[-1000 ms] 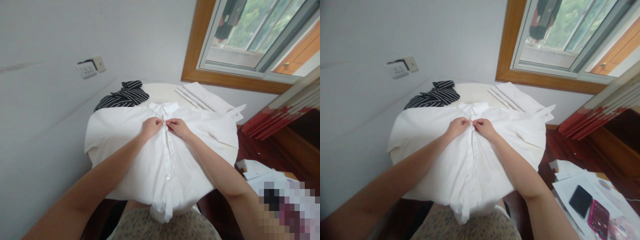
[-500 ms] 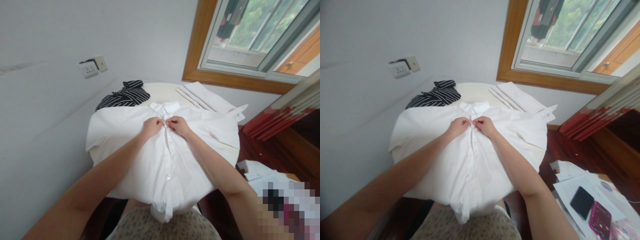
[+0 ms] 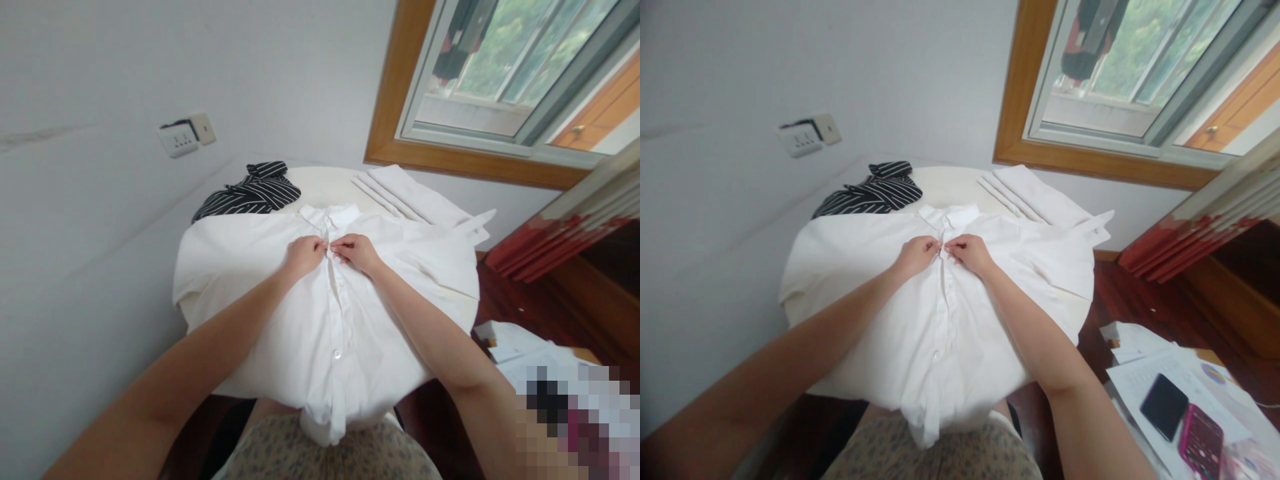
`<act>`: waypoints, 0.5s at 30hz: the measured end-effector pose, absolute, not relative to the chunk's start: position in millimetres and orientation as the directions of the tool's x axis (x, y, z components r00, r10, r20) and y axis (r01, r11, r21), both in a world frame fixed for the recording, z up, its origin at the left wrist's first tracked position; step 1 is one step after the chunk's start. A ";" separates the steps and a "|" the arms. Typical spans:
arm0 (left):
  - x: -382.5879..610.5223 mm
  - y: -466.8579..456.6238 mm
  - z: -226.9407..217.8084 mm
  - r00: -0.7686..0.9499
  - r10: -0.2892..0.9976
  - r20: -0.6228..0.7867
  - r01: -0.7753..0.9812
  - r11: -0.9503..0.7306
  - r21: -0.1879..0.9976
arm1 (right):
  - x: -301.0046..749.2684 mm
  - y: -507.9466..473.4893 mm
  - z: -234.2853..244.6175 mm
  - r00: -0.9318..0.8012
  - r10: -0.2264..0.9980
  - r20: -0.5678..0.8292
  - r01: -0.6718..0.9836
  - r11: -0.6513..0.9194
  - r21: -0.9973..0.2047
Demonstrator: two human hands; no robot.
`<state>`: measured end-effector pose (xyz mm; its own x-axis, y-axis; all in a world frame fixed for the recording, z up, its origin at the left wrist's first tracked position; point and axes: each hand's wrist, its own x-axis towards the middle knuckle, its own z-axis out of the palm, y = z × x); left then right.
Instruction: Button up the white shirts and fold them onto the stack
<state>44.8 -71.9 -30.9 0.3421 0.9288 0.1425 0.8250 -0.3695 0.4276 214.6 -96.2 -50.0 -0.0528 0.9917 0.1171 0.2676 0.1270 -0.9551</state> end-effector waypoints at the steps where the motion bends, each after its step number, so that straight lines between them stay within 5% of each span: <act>1: 44.7 -71.3 -31.6 0.347 0.927 0.143 0.826 -0.375 0.421 | 214.6 -96.3 -51.0 -0.057 0.988 0.140 0.286 0.151 -0.946; 15: 39.3 -66.5 -33.4 0.373 0.924 0.090 0.769 -0.362 0.526 | 207.4 -102.6 -43.0 -0.101 0.949 0.298 0.639 0.291 -0.712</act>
<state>39.3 -66.5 -33.4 0.3725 0.9236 0.0902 0.7694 -0.3618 0.5264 207.4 -102.6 -43.0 -0.1007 0.9493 0.2977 0.6387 0.2911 -0.7123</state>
